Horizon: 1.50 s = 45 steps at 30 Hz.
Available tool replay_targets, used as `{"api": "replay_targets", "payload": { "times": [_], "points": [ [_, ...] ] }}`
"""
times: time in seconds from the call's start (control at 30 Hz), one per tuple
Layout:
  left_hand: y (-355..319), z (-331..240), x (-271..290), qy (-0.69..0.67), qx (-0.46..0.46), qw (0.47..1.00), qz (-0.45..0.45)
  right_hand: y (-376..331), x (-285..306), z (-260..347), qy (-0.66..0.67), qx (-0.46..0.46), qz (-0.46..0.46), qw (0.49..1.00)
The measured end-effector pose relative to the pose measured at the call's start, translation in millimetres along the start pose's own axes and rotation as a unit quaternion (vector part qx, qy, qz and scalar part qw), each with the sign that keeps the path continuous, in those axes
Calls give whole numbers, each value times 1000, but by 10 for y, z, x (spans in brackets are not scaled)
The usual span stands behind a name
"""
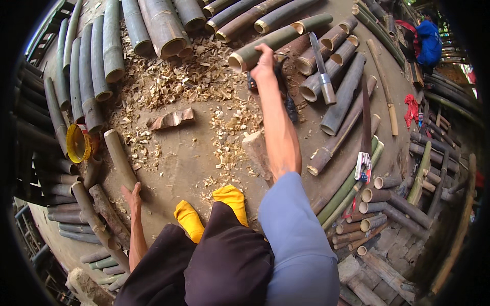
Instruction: The person constructs a furniture frame by hammering bamboo tubes together with a wooden mallet and drilling holes for joint reinforcement.
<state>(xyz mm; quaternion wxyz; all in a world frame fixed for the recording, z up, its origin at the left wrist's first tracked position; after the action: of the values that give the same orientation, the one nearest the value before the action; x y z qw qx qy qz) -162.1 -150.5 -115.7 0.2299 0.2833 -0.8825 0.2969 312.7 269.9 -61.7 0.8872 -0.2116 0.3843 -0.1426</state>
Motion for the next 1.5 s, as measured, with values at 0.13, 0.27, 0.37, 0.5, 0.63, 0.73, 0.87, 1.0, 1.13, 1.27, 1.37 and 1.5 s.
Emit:
{"api": "replay_targets", "payload": {
  "times": [0.13,0.27,0.37,0.5,0.63,0.73,0.87,1.0,1.13,1.27,1.37,1.5],
  "points": [
    [-87,-112,-147,170,-62,981,-73,-286,351,302,-138,51,-93,985],
    [-375,-741,-156,174,-184,948,-191,-1597,435,-97,-353,70,0,933],
    [-477,-1310,-277,-56,-192,976,-82,-2586,644,-333,-460,113,34,880],
    [-465,-1958,-419,-200,-159,957,140,-3184,777,-322,-569,86,150,804],
    [-395,-2345,-579,-546,38,748,376,-3313,474,-405,-584,-31,306,751],
    [-343,-2437,-584,-582,13,747,320,-3181,285,-531,-573,-119,401,705],
    [-402,-2206,-357,-597,-7,785,164,-2943,128,-822,-597,-170,454,639],
    [-462,-2207,-205,-612,-47,785,82,-2733,60,-1007,-630,-145,471,600],
    [-433,-2258,34,-631,-100,769,30,-2752,-329,-1129,-670,-109,464,569],
    [-514,-2426,309,-656,-172,734,-45,-2750,-619,-1134,-711,276,419,492],
    [-481,-2374,494,-666,-207,713,-77,-2933,-838,-1049,-673,384,359,520],
    [-591,-2512,674,-647,-251,714,-92,-3176,-1160,-1108,-604,297,464,576]
  ]
}}
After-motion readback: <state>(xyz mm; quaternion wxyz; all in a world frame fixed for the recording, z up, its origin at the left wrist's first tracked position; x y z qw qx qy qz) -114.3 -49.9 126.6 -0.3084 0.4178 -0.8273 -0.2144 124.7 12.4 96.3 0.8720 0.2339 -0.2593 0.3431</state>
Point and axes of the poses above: each hand's wrist, its own y-axis towards the middle knuckle, its own x-axis out of the back of the hand, z = x × y, the point moved 2 cm from there along y, towards the middle knuckle, and after that the axes turned 2 degrees about z, right-handed, at the moved point
